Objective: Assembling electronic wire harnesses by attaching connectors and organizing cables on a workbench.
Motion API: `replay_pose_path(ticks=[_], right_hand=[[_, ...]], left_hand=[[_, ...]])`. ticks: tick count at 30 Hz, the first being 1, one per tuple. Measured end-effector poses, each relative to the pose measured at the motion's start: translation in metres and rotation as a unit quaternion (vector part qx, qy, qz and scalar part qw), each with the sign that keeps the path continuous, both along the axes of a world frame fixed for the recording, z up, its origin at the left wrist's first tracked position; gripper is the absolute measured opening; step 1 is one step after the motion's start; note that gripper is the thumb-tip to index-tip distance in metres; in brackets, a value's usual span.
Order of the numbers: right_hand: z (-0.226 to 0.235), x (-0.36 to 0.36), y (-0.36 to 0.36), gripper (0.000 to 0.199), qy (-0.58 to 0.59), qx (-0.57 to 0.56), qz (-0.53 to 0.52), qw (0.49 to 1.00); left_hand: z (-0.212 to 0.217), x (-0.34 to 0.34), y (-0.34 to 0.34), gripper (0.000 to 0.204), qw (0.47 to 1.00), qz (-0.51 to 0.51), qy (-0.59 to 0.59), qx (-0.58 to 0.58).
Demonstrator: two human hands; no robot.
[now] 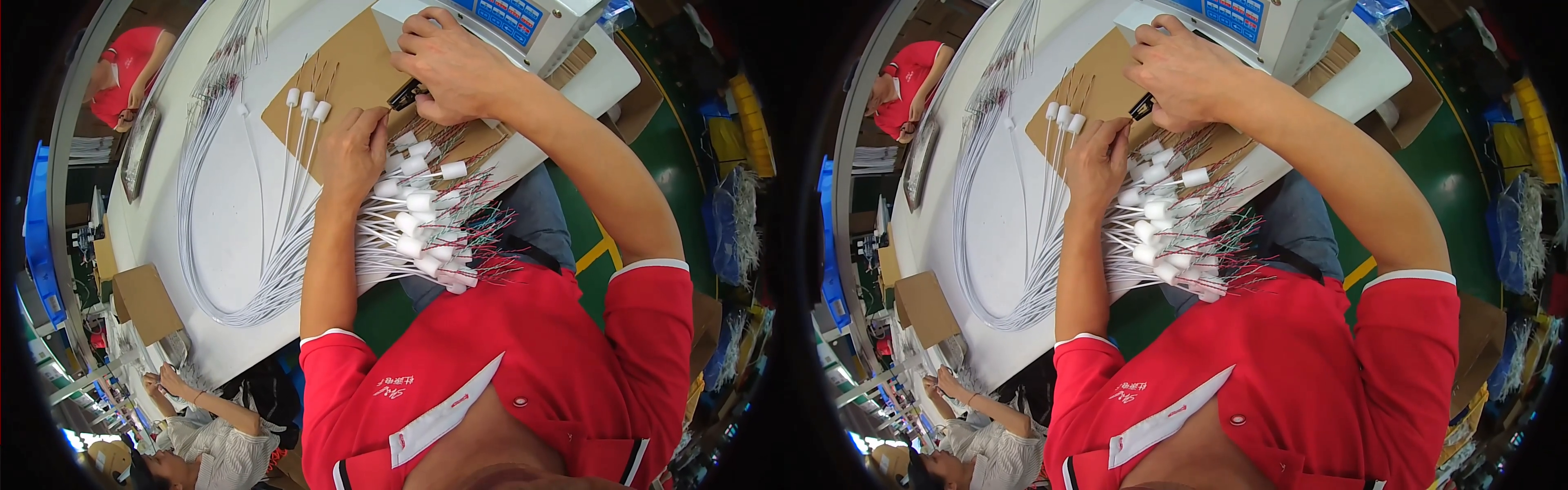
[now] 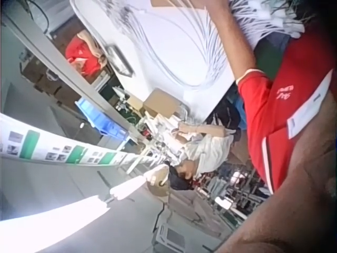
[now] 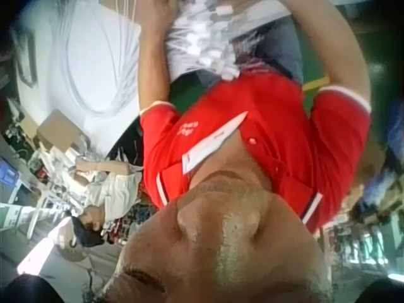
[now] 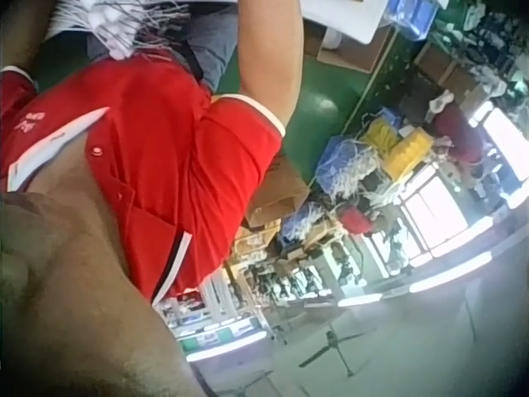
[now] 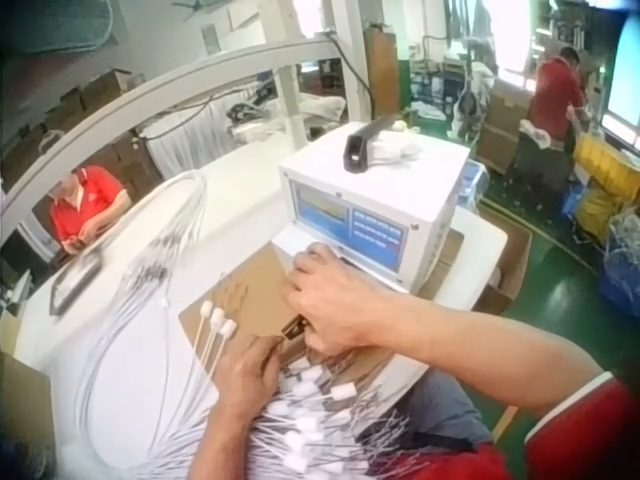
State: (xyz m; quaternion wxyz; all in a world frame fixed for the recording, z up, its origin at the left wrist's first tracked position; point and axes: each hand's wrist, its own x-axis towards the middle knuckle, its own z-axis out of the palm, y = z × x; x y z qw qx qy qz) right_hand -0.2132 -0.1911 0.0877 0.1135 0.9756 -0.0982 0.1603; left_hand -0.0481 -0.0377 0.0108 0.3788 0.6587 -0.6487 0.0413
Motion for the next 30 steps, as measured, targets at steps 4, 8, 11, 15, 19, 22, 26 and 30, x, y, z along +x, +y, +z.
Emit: replay_pose_path(ticks=[4,8,11,15,19,22,26,30], right_hand=[[-0.001,0.0,-0.001,0.035,0.005,0.007,0.001,1.0],[-0.003,0.0,-0.002,0.035,-0.011,0.009,0.005,1.0],[-0.002,0.0,0.0,0.035,-0.008,-0.007,0.005,1.0],[-0.001,-0.001,-0.001,0.035,0.008,0.008,0.006,1.0],[-0.001,-0.001,-0.001,0.036,0.014,0.008,0.009,1.0],[0.002,0.0,0.002,0.035,0.041,-0.001,-0.001,0.999],[-0.008,0.002,-0.004,0.02,0.047,-0.08,0.004,0.996],[-0.009,0.004,-0.005,0.011,0.071,-0.051,-0.004,0.996]], left_hand=[[0.001,0.005,0.001,0.011,0.999,-0.039,0.017,0.031],[0.001,0.007,0.0,0.011,0.989,-0.031,0.134,0.045],[0.003,0.009,0.002,0.013,0.985,-0.028,0.153,0.078],[0.009,0.021,0.011,0.017,0.975,-0.053,0.19,0.106],[0.008,0.039,0.028,0.023,0.926,-0.044,0.324,0.189],[0.003,0.048,0.036,0.025,0.903,-0.064,0.37,0.21],[0.011,0.05,0.037,0.026,0.934,-0.093,0.273,0.209],[0.022,0.05,0.04,0.028,0.94,-0.102,0.251,0.207]])
